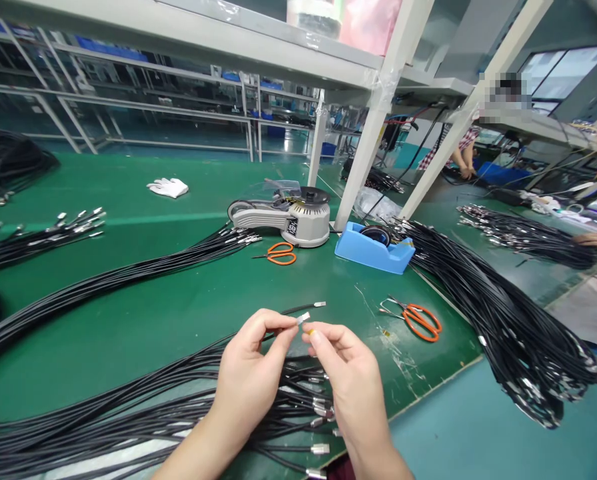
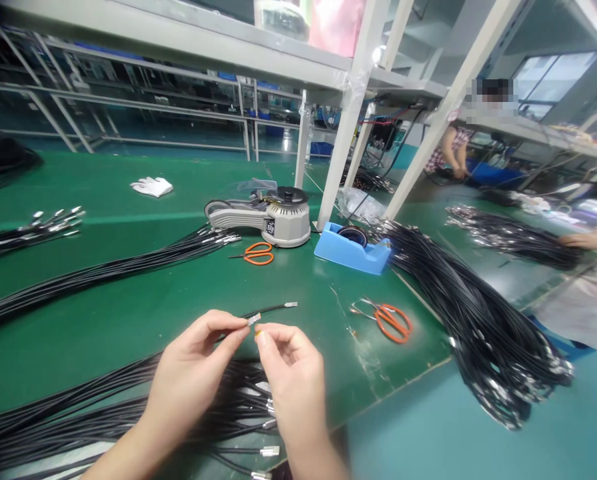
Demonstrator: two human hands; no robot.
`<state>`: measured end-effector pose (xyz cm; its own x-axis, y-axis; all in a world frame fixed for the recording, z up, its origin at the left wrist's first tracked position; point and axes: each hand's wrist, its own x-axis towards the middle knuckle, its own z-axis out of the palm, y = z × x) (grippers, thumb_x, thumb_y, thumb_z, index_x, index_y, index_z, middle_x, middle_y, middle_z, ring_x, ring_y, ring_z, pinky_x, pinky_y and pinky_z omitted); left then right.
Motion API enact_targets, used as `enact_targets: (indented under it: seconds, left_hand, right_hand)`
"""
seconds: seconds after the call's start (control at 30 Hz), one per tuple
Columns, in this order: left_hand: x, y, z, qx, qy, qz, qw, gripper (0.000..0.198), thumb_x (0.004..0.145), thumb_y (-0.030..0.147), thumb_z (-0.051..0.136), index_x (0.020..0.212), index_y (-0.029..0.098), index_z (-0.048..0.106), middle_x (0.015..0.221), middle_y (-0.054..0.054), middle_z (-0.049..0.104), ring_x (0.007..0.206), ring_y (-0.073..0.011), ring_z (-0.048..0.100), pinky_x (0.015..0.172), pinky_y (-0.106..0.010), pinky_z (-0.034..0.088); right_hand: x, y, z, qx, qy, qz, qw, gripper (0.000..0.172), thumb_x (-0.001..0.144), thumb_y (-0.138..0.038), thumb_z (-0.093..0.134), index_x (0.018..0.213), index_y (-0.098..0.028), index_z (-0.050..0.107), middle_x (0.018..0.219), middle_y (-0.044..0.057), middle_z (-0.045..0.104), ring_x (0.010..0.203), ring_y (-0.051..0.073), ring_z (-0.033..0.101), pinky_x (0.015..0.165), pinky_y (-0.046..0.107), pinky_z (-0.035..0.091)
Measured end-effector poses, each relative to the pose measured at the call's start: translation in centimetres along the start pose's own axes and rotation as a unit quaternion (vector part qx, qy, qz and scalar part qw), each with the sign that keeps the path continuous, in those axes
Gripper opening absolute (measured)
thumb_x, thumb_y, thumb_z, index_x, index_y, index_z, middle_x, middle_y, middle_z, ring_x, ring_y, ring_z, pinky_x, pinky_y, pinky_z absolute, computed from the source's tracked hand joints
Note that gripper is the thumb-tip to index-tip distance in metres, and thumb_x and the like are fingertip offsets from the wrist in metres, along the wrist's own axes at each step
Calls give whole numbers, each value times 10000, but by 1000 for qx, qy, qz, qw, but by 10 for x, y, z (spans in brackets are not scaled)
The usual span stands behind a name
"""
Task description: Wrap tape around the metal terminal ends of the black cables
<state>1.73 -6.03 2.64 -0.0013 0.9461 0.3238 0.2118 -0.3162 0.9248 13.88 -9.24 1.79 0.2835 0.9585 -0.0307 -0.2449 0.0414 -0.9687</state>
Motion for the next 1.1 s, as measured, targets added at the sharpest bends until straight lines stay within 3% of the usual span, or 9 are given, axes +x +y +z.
enact_targets:
  seconds: [0.1, 0.3, 0.73, 1.1]
  left_hand:
    - [-5, -7, 3, 50, 16, 73, 996, 86, 803, 145, 603, 825, 226, 619, 770, 44, 634, 742, -93, 597, 698, -191, 484]
    - [-9, -16, 6, 110, 44, 136, 984, 177, 806, 107, 606, 929, 229, 569, 842, 35, 618, 777, -92, 594, 725, -199, 487]
    - [-3, -12, -1, 159, -17, 280, 947, 240, 830, -10, 504, 926, 198, 575, 813, -8, 620, 748, -111, 565, 681, -249, 491]
    - [-6, -18, -5, 167, -15, 278, 946, 288, 832, -18, 496, 989, 198, 604, 866, -21, 607, 787, -106, 571, 693, -247, 499]
  right_hand:
    - [-5, 5, 3, 15, 12, 8, 1000, 152, 780, -311, 678, 850, -179, 708, 898, 42, 726, 829, 145, 646, 777, 237, 509]
    - [-6, 6, 9, 32, 17, 23, 999, 179, 785, -333, 670, 847, -175, 726, 852, 40, 727, 788, 145, 638, 764, 243, 509]
    - [-3, 3, 8, 4, 7, 60, 998, 287, 804, -402, 636, 899, -150, 735, 899, 91, 732, 784, 197, 657, 773, 334, 524]
    - [-5, -6, 9, 85, -19, 92, 992, 305, 769, -396, 677, 884, -119, 734, 949, 115, 729, 887, 249, 679, 837, 397, 552]
